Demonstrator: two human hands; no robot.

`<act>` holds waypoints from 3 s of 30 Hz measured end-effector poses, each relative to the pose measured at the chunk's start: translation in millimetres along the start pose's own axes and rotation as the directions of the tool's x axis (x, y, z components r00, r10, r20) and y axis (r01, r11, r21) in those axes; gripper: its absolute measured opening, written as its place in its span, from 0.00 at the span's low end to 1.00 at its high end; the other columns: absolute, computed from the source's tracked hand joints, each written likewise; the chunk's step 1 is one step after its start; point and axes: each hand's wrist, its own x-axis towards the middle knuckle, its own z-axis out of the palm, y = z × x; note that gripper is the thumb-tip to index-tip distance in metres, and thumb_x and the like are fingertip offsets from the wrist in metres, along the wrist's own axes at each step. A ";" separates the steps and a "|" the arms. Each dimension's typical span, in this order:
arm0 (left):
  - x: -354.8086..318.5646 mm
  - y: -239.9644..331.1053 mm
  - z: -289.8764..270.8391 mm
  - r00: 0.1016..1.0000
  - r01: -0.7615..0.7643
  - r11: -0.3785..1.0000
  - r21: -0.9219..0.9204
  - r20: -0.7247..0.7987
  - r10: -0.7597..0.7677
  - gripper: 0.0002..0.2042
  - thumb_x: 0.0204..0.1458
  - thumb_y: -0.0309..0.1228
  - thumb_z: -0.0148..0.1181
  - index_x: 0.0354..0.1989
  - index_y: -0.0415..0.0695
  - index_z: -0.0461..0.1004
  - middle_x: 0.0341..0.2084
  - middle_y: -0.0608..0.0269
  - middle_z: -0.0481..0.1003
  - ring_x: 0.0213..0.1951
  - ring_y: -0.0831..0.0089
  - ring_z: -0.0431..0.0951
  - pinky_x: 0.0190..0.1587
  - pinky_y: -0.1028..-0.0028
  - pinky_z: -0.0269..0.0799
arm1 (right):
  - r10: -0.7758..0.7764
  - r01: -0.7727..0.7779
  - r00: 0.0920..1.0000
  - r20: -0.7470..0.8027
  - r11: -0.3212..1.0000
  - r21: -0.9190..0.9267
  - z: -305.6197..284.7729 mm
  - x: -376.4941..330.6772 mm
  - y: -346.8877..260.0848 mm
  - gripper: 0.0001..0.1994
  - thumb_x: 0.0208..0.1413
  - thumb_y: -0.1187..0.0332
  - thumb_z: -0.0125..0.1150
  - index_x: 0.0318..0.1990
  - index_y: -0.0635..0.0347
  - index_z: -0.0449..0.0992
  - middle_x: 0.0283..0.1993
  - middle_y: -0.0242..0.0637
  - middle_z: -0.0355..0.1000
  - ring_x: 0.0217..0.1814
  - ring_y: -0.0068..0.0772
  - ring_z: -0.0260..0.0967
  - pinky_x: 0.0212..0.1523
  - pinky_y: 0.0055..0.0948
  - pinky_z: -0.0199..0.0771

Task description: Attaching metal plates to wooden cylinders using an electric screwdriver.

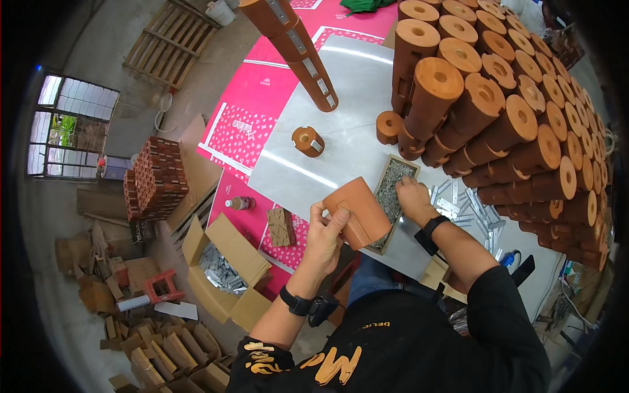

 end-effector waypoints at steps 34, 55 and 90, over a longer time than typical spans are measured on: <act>5.7 14.9 62.5 0.975 0.052 0.996 -0.074 0.219 -0.035 0.35 0.60 0.37 0.67 0.70 0.42 0.53 0.60 0.53 0.66 0.61 0.64 0.71 0.61 0.59 0.73 | 0.243 -0.045 0.970 0.027 0.068 0.997 -166.5 -127.6 -1.8 0.08 0.70 0.74 0.48 0.46 0.60 0.76 0.38 0.27 0.65 0.36 0.20 0.64 0.39 0.21 0.68; -44.4 8.3 152.5 0.840 -0.448 0.817 0.364 0.483 0.245 0.46 0.50 0.31 0.76 0.73 0.37 0.49 0.62 0.48 0.66 0.63 0.60 0.72 0.62 0.59 0.74 | 0.376 0.277 0.740 -0.558 0.586 0.762 -201.6 -256.9 1.0 0.09 0.62 0.78 0.58 0.46 0.60 0.81 0.35 0.39 0.75 0.35 0.36 0.72 0.38 0.31 0.72; -60.4 11.0 156.7 0.424 -0.888 0.129 0.441 0.676 0.603 0.51 0.36 0.32 0.85 0.69 0.36 0.55 0.58 0.47 0.68 0.60 0.56 0.73 0.61 0.62 0.71 | 0.531 0.441 0.774 -0.345 -0.061 0.895 -233.3 -257.1 -4.7 0.07 0.64 0.76 0.63 0.47 0.65 0.78 0.43 0.34 0.79 0.46 0.22 0.76 0.49 0.22 0.75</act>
